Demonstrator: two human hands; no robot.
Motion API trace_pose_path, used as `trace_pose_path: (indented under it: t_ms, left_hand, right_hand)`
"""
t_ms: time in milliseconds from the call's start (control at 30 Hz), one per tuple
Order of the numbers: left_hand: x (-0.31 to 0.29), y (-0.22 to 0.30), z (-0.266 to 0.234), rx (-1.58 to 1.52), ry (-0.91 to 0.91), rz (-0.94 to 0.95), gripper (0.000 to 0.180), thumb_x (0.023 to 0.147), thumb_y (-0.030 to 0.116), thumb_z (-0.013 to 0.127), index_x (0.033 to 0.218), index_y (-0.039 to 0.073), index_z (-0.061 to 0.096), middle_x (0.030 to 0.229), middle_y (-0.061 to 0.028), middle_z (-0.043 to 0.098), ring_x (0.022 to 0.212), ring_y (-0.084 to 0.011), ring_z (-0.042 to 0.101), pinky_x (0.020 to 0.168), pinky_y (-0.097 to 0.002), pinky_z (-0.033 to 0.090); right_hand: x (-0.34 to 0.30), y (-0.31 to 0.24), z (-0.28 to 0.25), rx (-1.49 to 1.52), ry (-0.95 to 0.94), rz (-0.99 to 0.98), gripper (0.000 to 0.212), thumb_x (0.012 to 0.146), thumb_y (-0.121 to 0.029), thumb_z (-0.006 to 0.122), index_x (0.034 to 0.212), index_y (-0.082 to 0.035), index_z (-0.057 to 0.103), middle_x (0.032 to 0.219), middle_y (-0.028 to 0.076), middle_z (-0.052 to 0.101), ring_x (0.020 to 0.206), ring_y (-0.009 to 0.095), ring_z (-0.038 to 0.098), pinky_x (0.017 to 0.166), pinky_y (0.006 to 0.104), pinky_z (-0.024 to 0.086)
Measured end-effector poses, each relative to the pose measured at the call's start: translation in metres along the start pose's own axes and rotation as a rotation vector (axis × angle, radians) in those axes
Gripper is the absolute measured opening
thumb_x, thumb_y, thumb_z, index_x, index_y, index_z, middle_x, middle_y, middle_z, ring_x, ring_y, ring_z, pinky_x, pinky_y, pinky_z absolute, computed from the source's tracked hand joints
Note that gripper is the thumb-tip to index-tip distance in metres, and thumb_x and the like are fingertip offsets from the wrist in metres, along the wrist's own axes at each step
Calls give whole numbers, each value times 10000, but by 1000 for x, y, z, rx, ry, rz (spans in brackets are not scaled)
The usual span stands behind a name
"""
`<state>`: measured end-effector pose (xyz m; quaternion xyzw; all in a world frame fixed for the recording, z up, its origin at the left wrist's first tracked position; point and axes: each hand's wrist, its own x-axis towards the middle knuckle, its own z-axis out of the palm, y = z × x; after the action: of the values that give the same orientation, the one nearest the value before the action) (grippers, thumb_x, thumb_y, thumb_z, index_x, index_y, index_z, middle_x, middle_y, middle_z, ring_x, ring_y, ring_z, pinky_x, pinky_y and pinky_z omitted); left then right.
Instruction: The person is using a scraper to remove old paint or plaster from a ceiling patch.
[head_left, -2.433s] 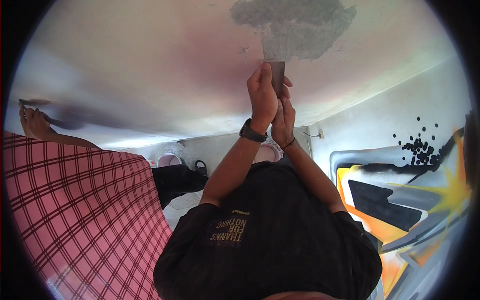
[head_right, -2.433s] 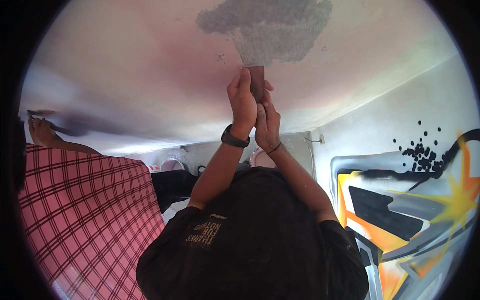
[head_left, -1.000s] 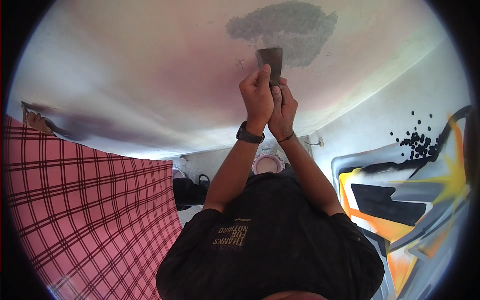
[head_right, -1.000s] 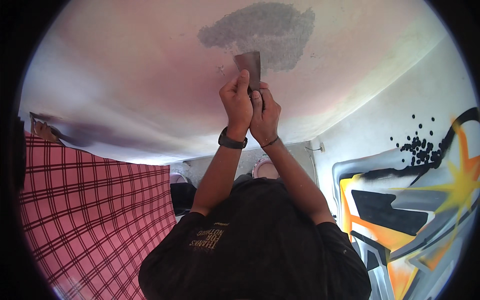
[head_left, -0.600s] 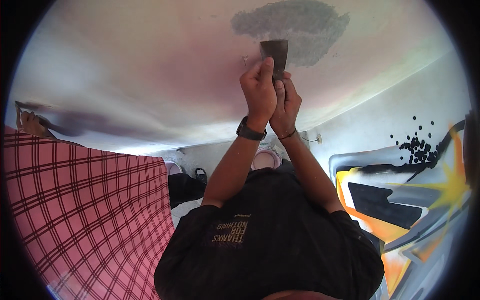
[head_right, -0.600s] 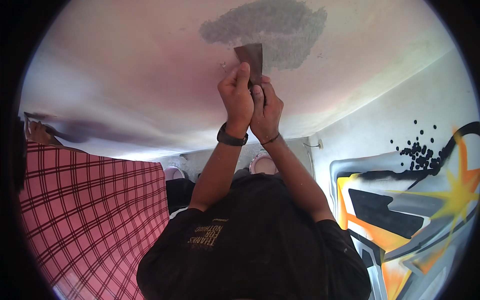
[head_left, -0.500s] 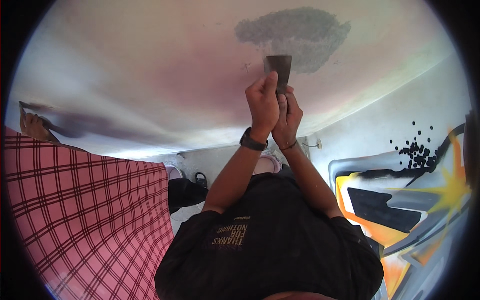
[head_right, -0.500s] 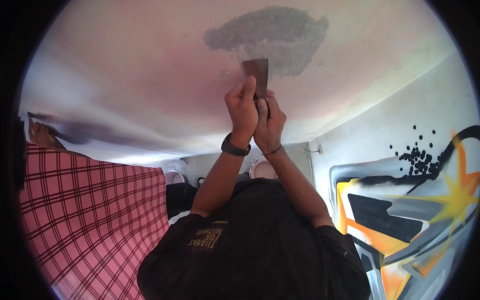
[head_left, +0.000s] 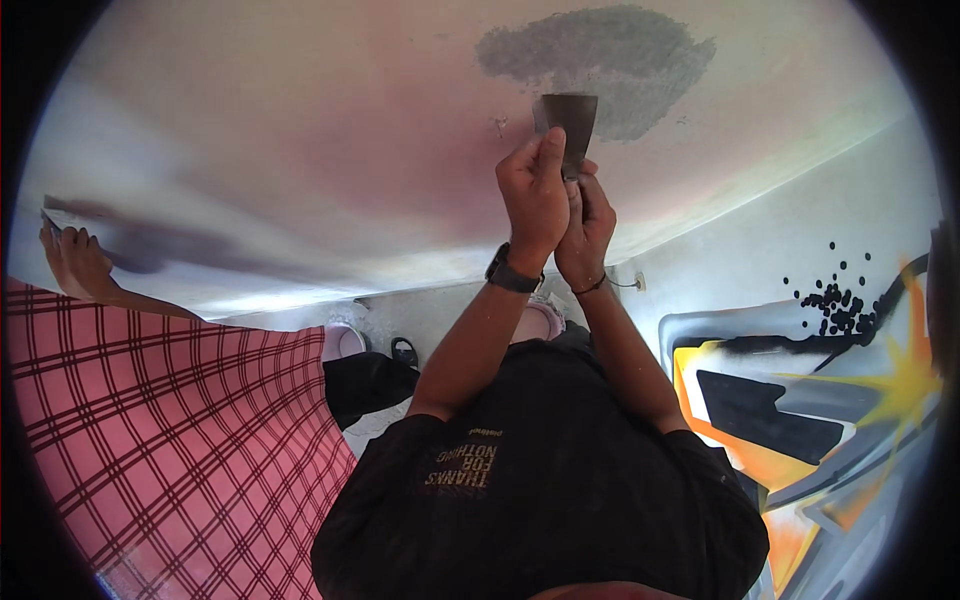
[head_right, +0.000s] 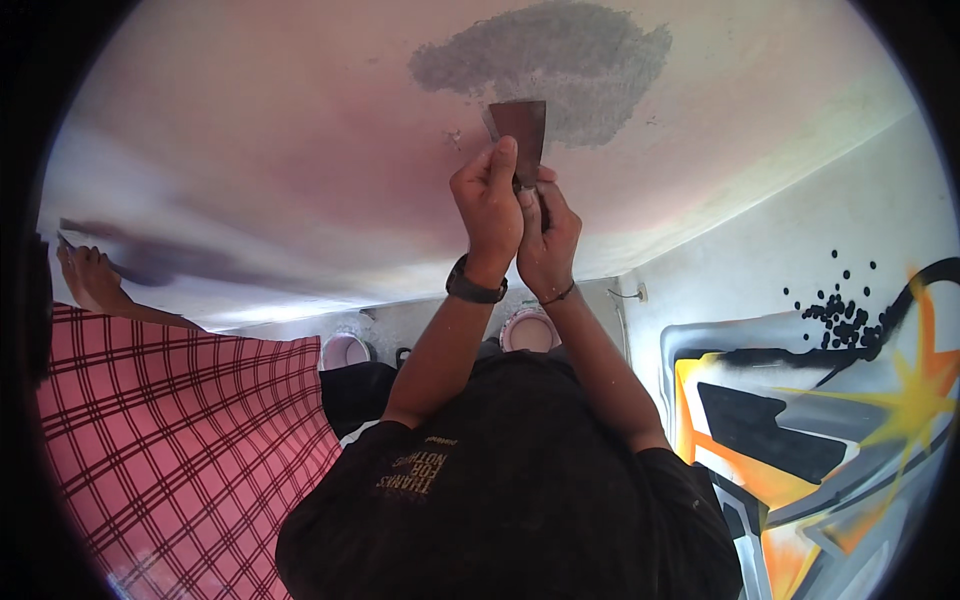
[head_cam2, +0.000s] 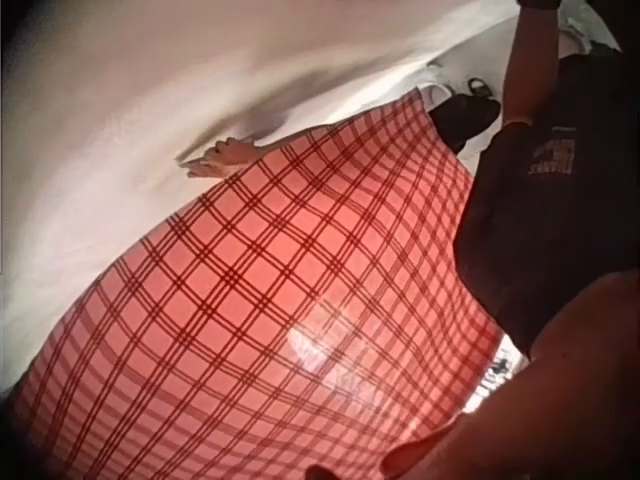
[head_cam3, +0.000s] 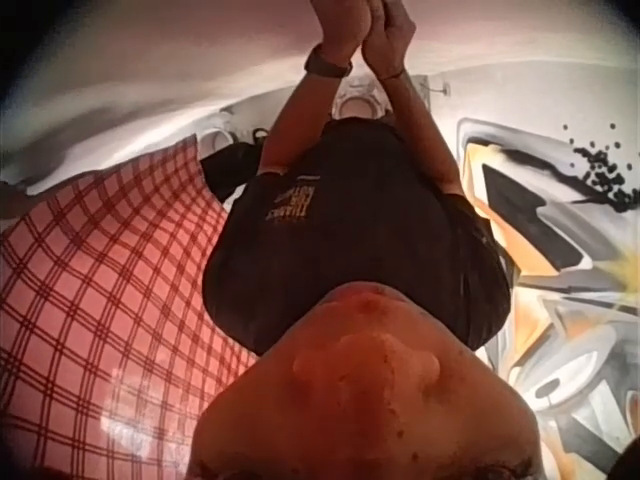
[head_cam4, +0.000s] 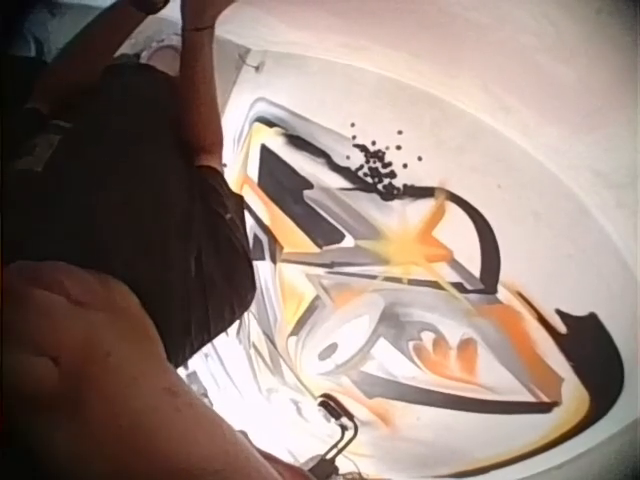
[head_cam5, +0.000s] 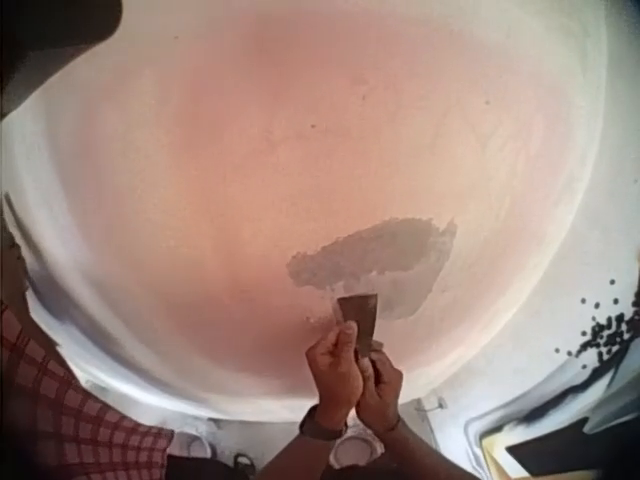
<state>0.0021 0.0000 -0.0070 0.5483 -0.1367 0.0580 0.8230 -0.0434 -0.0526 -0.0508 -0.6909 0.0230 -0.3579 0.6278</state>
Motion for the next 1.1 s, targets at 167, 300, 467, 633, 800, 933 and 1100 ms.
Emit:
trace_pose_path:
  t_ms: [167, 300, 467, 633, 800, 933, 1100]
  left_hand:
    - [-5, 19, -9, -57, 38, -61, 441, 1034, 294, 533, 730, -8, 635, 671, -104, 683, 548, -110, 602, 517, -252, 469]
    - [-6, 25, -14, -66, 59, -67, 455, 1033, 306, 533, 722, -12, 630, 661, -107, 680, 532, -120, 604, 509, -261, 480]
    - [-1, 28, -18, -61, 56, -82, 463, 1034, 300, 532, 709, -16, 626, 642, -104, 672, 513, -122, 597, 488, -256, 468]
    - [3, 31, -25, -86, 51, -61, 436, 1029, 303, 543, 739, -13, 619, 646, -101, 673, 517, -118, 600, 484, -252, 465]
    - [7, 33, -33, -118, 48, -76, 405, 1022, 299, 560, 772, -15, 614, 653, -98, 674, 525, -115, 606, 483, -250, 462]
    - [2, 36, -32, -124, 50, -45, 405, 1023, 291, 559, 759, -13, 605, 653, -97, 674, 525, -116, 604, 486, -251, 455]
    - [5, 28, -33, -98, 63, -35, 400, 1024, 278, 557, 751, -11, 604, 658, -97, 675, 533, -116, 604, 492, -251, 456]
  right_hand:
    - [-16, -8, -6, 113, -247, 224, 282, 1046, -206, 459, 929, 17, 584, 668, 7, 568, 624, 61, 473, 527, 268, 378]
    - [-24, -14, 16, -13, -23, 81, 286, 1046, -184, 440, 948, 53, 568, 689, 96, 573, 654, 107, 508, 561, 306, 411]
    - [-21, -18, 22, -60, -20, 54, 269, 1042, -158, 421, 1044, 59, 580, 742, 144, 616, 703, 132, 563, 619, 318, 458]
    - [-19, -18, 31, -39, -26, 15, 272, 1041, -163, 421, 1045, 58, 579, 742, 149, 617, 689, 130, 559, 602, 317, 452]
    - [-17, -16, 39, -99, -12, -3, 287, 1042, -177, 425, 1056, 61, 583, 709, 145, 604, 659, 132, 554, 578, 321, 448]
    - [-21, -17, 39, -101, -8, -37, 300, 1037, -186, 433, 1081, 62, 597, 690, 167, 593, 634, 145, 561, 567, 338, 446]
    - [-18, -7, 39, -85, 18, -60, 307, 1027, -188, 454, 1105, 67, 606, 693, 186, 598, 630, 152, 568, 567, 335, 447]
